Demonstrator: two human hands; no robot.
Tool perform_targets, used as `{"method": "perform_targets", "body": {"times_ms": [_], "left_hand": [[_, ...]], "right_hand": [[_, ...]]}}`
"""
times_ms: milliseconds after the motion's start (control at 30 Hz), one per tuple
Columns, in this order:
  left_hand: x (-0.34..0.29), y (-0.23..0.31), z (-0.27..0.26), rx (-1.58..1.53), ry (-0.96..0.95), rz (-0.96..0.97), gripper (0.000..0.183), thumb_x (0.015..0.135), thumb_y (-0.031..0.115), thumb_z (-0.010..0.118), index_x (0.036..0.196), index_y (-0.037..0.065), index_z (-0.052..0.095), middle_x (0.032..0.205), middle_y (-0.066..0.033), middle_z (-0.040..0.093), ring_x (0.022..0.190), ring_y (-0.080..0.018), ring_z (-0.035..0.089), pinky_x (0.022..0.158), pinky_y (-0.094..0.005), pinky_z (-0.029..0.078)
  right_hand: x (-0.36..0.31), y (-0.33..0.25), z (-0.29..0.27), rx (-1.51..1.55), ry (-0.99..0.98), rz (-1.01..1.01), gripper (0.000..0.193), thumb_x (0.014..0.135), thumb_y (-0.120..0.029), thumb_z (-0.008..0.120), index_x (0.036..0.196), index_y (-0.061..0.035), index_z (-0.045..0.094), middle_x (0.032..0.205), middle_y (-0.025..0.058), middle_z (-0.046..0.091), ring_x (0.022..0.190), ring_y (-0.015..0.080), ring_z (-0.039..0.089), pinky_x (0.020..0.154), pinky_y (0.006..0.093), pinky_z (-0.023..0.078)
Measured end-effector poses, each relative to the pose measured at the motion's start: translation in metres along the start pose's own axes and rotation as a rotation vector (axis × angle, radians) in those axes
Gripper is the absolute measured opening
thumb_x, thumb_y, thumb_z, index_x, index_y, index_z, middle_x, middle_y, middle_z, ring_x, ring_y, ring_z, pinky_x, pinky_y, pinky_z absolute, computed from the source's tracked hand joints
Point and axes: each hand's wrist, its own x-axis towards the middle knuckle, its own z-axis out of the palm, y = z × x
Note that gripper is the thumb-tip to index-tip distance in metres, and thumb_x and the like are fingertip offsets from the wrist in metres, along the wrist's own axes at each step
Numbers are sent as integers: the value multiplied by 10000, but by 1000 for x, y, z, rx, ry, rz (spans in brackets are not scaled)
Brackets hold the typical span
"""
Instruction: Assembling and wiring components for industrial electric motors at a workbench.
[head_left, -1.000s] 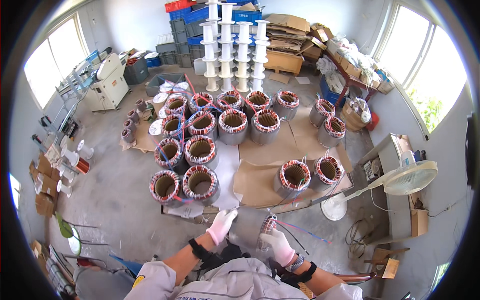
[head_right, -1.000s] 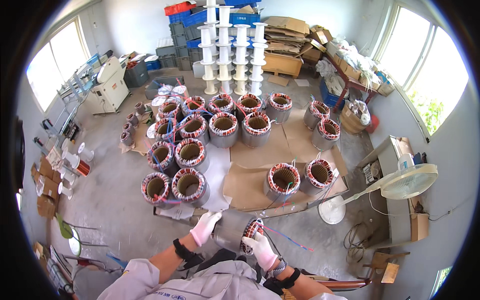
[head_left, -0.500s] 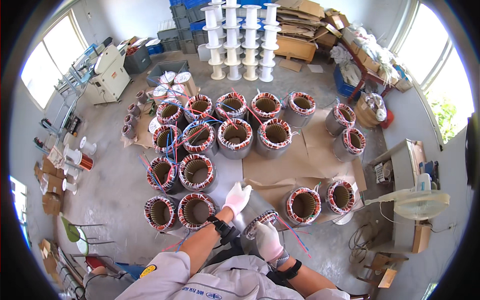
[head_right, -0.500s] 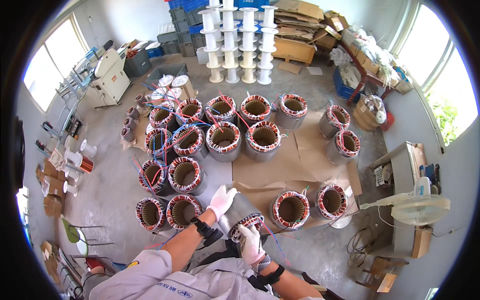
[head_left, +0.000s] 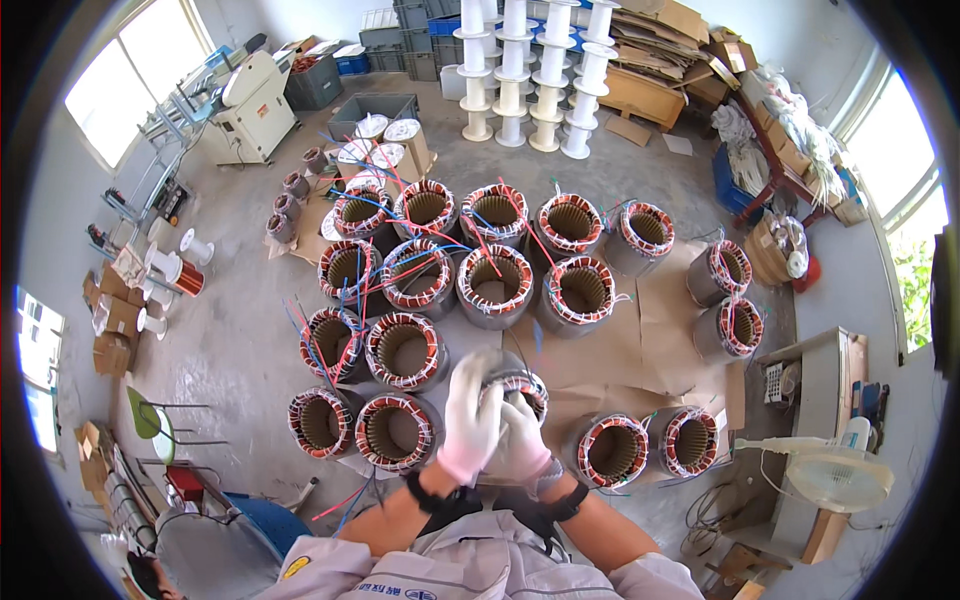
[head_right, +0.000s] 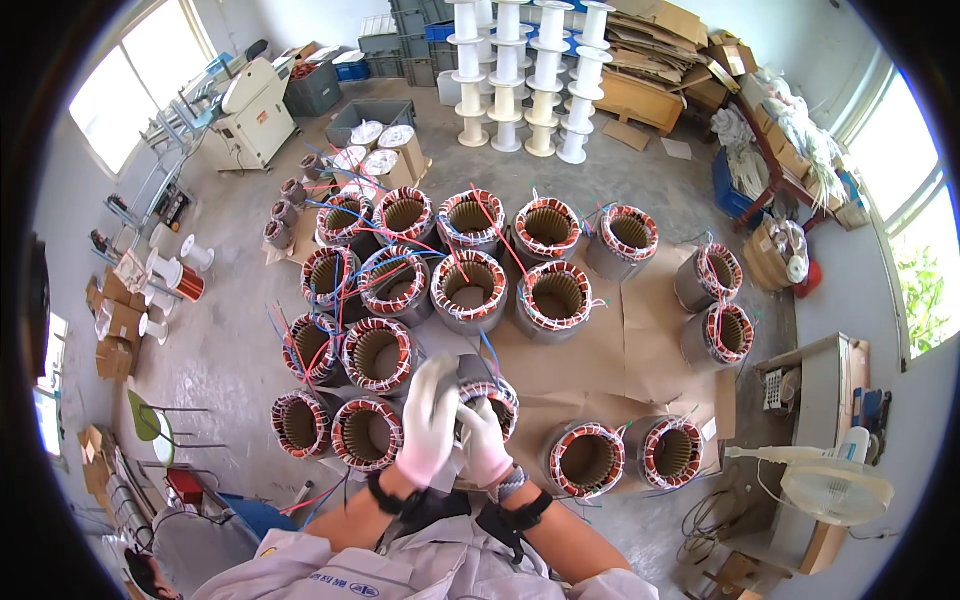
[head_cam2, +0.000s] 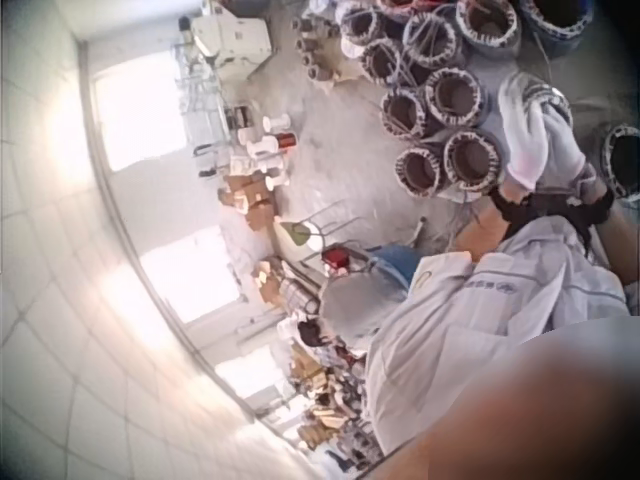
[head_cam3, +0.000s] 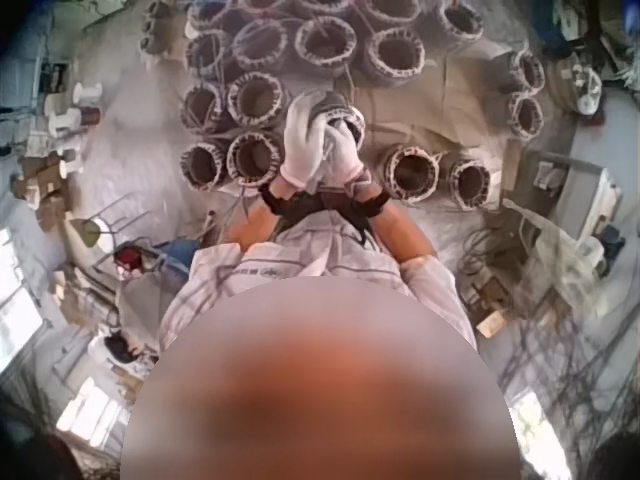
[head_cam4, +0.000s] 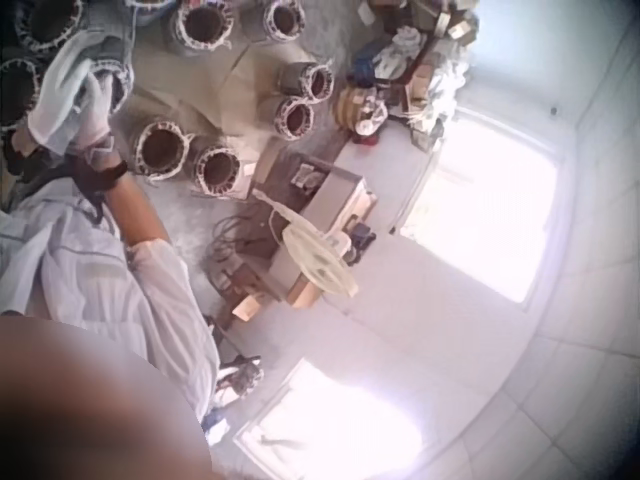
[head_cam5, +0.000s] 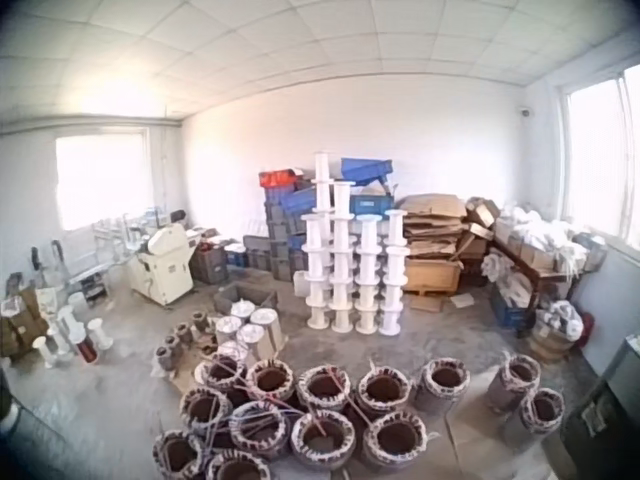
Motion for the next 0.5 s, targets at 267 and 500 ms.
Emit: {"method": "perform_targets", "body": {"times_ms": [267,500], "left_hand": [[-80,27,-91,-29,-316,-73,326,918,-49,605,1229,-24,700,1177,-185,722,1074,-347,703,959,-417,545],[-107,-7,-104,18,-609,-237,237,982,99,632,1189,39,733,1057,-178,751,955,-348,718,872,-426,562]], "right_hand": [[-17,-36,36,-1080,14,-497,370,967,-49,673,1323,40,622,1244,177,693,1096,226,706,964,346,560],[21,-10,-11,-1040,507,-127,435,925,-307,804,1065,36,577,833,123,704,624,162,666,567,349,545]]}}
